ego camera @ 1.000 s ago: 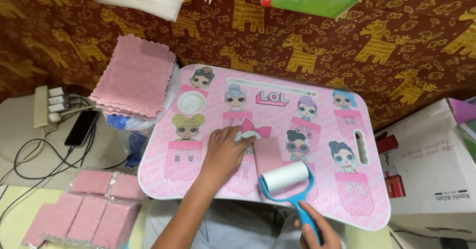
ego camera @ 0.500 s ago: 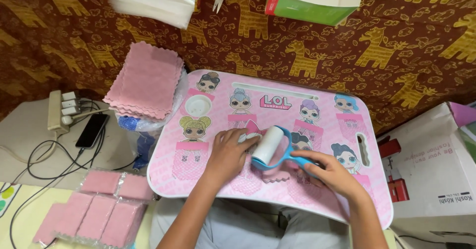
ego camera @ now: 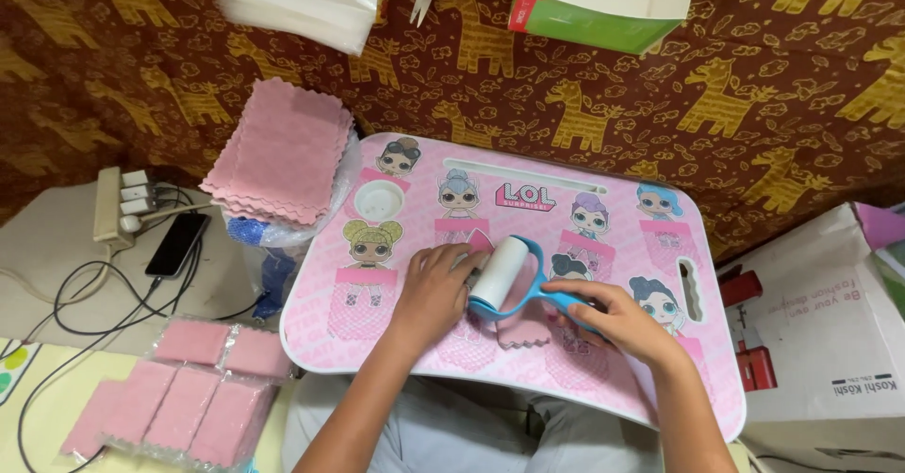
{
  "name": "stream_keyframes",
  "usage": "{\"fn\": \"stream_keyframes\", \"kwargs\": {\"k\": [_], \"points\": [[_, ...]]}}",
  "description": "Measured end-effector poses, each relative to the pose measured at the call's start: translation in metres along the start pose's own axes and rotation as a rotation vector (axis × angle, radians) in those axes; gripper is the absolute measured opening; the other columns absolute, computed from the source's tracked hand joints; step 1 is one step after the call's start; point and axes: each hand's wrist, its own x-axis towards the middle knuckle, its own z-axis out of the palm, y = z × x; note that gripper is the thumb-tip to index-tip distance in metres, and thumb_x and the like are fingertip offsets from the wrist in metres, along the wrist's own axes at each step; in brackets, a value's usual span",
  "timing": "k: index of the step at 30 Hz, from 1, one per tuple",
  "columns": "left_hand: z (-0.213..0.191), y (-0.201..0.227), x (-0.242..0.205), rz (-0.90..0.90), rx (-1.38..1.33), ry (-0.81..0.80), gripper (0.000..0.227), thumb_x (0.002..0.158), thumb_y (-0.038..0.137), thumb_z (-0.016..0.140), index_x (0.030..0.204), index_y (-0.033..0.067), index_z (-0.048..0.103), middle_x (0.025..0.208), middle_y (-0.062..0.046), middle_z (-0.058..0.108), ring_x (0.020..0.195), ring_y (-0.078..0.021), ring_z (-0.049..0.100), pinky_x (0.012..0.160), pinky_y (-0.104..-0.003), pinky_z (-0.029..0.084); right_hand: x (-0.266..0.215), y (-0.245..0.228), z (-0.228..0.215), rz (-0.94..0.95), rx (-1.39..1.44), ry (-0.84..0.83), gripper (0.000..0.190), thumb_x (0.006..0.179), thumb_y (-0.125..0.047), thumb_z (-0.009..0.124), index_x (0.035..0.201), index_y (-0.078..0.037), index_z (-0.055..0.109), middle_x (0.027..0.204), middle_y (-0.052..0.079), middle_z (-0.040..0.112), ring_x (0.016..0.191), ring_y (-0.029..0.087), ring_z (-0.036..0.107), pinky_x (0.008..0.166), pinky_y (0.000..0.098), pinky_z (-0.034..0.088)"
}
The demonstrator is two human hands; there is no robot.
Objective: The person cleans pieces of fabric using a lint roller and places them into small plastic bags.
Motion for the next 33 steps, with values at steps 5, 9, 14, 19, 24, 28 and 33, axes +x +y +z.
{"fn": "stream_keyframes", "kwargs": {"k": [5, 9, 14, 19, 24, 28, 33], "points": [[-0.018, 0.014, -0.004, 0.019, 0.009, -0.012, 0.055, 0.096, 0.006, 0.045, 0.147, 0.0217, 0.056, 0.145, -0.014, 0.053, 0.146, -0.0328, 0.041, 0.115, -0.057, 0.030, 0.000, 0.003, -0.004, 0.002, -0.019, 0.005, 0.046, 0.087, -0.003, 0.060, 0.131, -0.003, 0.072, 0.076, 0.025, 0.073, 0.034, 0.018, 0.049, 0.030, 0.0288, 0.034], [-0.014, 0.012, -0.002, 0.034, 0.044, -0.056, 0.047, 0.095, 0.011, 0.049, 0.137, 0.0256, 0.064, 0.148, -0.016, 0.052, 0.148, -0.0356, 0.037, 0.115, -0.061, 0.028, -0.021, 0.016, -0.028, 0.056, -0.014, 0.032, 0.046, 0.085, -0.001, 0.060, 0.129, -0.002, 0.073, 0.075, 0.026, 0.073, 0.032, 0.019, 0.048, 0.029, 0.0302, 0.034], [0.000, 0.009, -0.002, 0.046, 0.021, 0.071, 0.047, 0.088, 0.012, 0.056, 0.130, 0.0249, 0.069, 0.144, -0.012, 0.054, 0.142, -0.0315, 0.042, 0.111, -0.055, 0.029, -0.042, -0.004, -0.029, 0.152, -0.082, 0.036, 0.046, 0.089, -0.005, 0.061, 0.134, -0.007, 0.073, 0.069, 0.018, 0.068, 0.039, 0.016, 0.045, 0.034, 0.0285, 0.032], [0.006, 0.006, -0.002, 0.081, -0.010, 0.244, 0.046, 0.082, 0.014, 0.062, 0.126, 0.0208, 0.069, 0.138, -0.008, 0.060, 0.136, -0.0284, 0.049, 0.109, -0.049, 0.031, -0.042, -0.024, 0.027, 0.127, -0.150, 0.094, 0.049, 0.093, -0.024, 0.063, 0.141, -0.019, 0.070, 0.057, 0.003, 0.056, 0.047, 0.010, 0.038, 0.042, 0.0256, 0.025], [0.003, 0.005, -0.001, 0.015, -0.128, 0.307, 0.048, 0.087, 0.008, 0.055, 0.135, 0.0072, 0.061, 0.136, -0.011, 0.065, 0.133, -0.0296, 0.055, 0.110, -0.044, 0.038, -0.050, -0.023, 0.087, 0.049, -0.043, 0.355, 0.051, 0.093, -0.014, 0.057, 0.143, -0.015, 0.065, 0.083, 0.007, 0.072, 0.050, 0.010, 0.049, 0.043, 0.0242, 0.034], [0.005, 0.006, -0.003, 0.055, -0.089, 0.257, 0.050, 0.084, 0.012, 0.060, 0.133, 0.0176, 0.068, 0.140, -0.013, 0.060, 0.134, -0.0329, 0.051, 0.109, -0.047, 0.036, -0.076, -0.004, 0.109, 0.124, -0.161, 0.453, 0.049, 0.092, -0.015, 0.059, 0.139, -0.020, 0.068, 0.066, 0.006, 0.072, 0.048, 0.012, 0.051, 0.046, 0.0267, 0.036], [0.007, 0.010, -0.003, 0.111, 0.042, 0.262, 0.044, 0.082, 0.017, 0.066, 0.123, 0.0268, 0.074, 0.136, -0.009, 0.059, 0.134, -0.0315, 0.049, 0.105, -0.050, 0.036, -0.120, 0.062, 0.116, 0.167, 0.092, 0.537, 0.052, 0.090, -0.006, 0.056, 0.142, -0.010, 0.064, 0.082, 0.018, 0.078, 0.039, 0.017, 0.047, 0.041, 0.0284, 0.033]]}}
